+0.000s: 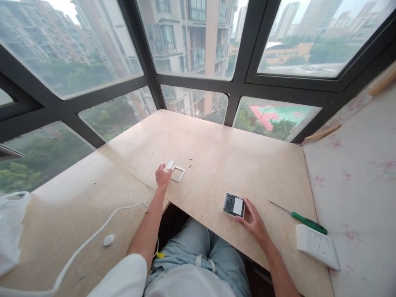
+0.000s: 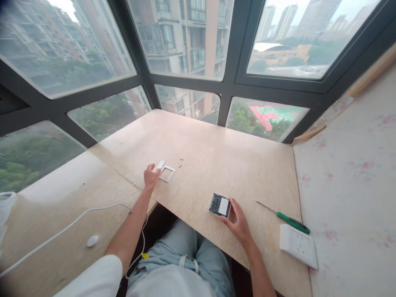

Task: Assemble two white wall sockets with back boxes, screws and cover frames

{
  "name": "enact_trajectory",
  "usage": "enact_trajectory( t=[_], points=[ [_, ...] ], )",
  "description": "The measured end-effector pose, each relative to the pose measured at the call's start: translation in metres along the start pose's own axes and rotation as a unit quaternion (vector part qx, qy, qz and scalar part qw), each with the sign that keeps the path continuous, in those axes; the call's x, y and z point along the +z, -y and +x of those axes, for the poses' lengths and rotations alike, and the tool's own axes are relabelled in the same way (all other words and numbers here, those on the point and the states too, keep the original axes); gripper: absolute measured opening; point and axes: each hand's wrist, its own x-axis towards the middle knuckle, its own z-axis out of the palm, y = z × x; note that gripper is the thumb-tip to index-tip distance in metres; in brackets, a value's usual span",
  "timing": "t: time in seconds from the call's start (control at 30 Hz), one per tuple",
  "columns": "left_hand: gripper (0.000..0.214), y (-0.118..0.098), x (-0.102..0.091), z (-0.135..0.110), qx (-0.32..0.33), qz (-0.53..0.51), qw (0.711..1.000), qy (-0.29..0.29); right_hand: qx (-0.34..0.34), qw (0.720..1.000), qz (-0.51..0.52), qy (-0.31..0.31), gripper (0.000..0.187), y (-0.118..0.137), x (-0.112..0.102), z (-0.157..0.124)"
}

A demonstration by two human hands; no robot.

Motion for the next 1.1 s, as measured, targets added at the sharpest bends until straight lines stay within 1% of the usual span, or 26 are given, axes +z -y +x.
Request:
enact_trajectory(
  t=[0.13,0.27,0.37,0.47,0.53,0.6,0.7,0.8,0.87,0.97,1.03,1.1],
  points=[
    [0.035,-0.001,0.005,0.026,-0.004,0.018,0.998,0.052,0.011,1.0,0.01,0.003,0.077,-0.004,0.0,0.0],
    [0.032,-0.005,0.004,0.041,-0.02,0.012,0.997,0.075,0.021,1.0,0.016,0.01,0.08,-0.006,0.0,0.001],
    [0.034,-0.009,0.0,0.045,-0.04,-0.017,0.996,0.079,0.02,1.0,0.015,0.017,0.085,-0.005,0.0,0.0],
    [0.039,-0.016,-0.006,0.038,-0.066,-0.075,0.992,0.08,0.019,1.0,0.012,0.021,0.088,-0.003,0.0,0.0],
    [0.043,-0.022,-0.008,0.023,-0.08,-0.13,0.984,0.093,0.019,1.0,0.008,0.021,0.088,-0.003,0.001,0.0],
    [0.049,-0.029,-0.007,-0.004,-0.084,-0.192,0.97,0.122,0.015,1.0,0.002,0.02,0.088,-0.003,0.001,0.0],
    [0.053,-0.041,0.0,-0.059,-0.083,-0.265,0.942,0.19,0.004,1.0,-0.005,0.017,0.088,-0.003,0.001,0.001],
    [0.053,-0.056,0.01,-0.117,-0.087,-0.308,0.909,0.265,-0.005,1.0,-0.007,0.011,0.089,0.0,0.0,0.001],
    [0.054,-0.068,0.017,-0.148,-0.112,-0.354,0.873,0.316,-0.005,1.0,-0.011,0.007,0.089,0.002,0.0,0.001],
    [0.051,-0.087,0.024,-0.178,-0.109,-0.387,0.843,0.357,-0.007,1.0,-0.013,0.003,0.09,0.006,0.0,0.001],
    [0.048,-0.097,0.028,-0.188,-0.1,-0.391,0.837,0.37,-0.008,1.0,-0.013,-0.001,0.091,0.008,0.001,0.001],
    [0.045,-0.104,0.032,-0.194,-0.091,-0.384,0.837,0.379,-0.01,1.0,-0.014,-0.005,0.092,0.01,0.001,0.001]
  ],
)
